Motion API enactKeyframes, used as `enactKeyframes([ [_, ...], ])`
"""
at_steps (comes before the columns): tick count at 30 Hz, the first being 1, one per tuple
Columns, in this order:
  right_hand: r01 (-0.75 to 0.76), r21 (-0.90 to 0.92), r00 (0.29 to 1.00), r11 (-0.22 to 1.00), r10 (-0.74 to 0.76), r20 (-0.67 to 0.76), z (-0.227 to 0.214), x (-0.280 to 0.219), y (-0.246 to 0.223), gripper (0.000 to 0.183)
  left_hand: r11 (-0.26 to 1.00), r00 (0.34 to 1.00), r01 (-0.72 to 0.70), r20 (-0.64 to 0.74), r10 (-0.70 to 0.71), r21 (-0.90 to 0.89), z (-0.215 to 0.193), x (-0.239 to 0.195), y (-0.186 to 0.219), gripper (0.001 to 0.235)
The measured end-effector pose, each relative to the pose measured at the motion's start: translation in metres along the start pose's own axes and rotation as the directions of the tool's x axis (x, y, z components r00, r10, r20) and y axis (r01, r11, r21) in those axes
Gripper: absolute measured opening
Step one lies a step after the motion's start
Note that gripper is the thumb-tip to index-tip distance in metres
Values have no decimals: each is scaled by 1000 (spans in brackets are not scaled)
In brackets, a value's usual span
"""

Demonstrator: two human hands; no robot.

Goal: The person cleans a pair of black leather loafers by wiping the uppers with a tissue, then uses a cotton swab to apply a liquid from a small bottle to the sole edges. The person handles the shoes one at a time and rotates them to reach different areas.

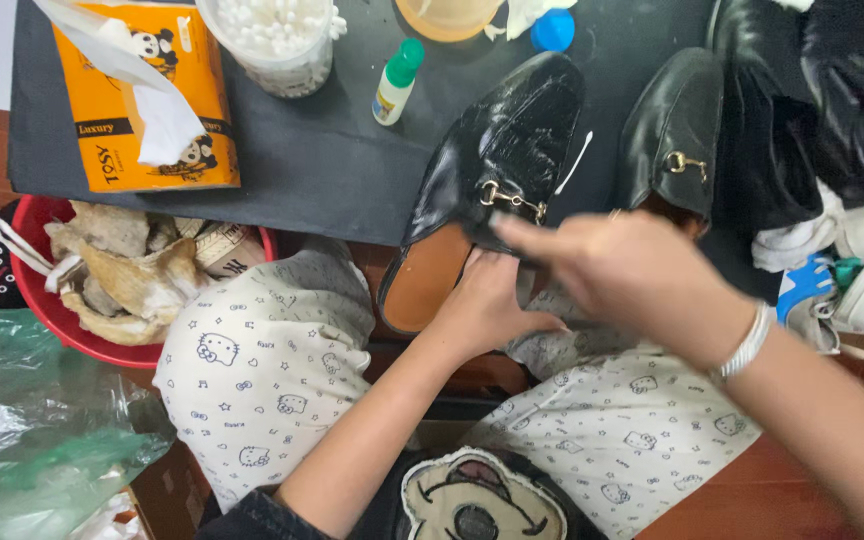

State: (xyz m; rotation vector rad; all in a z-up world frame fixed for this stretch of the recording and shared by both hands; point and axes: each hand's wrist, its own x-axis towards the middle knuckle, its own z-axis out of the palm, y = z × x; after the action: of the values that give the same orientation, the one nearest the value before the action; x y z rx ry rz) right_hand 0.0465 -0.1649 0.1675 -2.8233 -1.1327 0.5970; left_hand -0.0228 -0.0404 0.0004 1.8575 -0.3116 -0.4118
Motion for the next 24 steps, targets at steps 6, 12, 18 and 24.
enactKeyframes([
  [6, -248, 319, 817, 915, 374, -439, -3, -33, 41, 45, 981, 969, -184, -180, 170, -63, -19, -8, 17, 114],
  [12, -457, 415, 711, 787, 603, -362, 43, -46, 54, 64, 980, 962, -134, -217, 163, 146, -45, -37, 42, 99],
  [18, -444, 481, 660, 756, 639, -394, 66, -24, 51, 65, 919, 850, -31, -473, 230, 392, -60, -81, 50, 55],
  [24, -442, 399, 697, 804, 587, -411, 70, -3, 44, 67, 904, 746, 84, -628, 222, 419, -86, -96, 39, 30],
])
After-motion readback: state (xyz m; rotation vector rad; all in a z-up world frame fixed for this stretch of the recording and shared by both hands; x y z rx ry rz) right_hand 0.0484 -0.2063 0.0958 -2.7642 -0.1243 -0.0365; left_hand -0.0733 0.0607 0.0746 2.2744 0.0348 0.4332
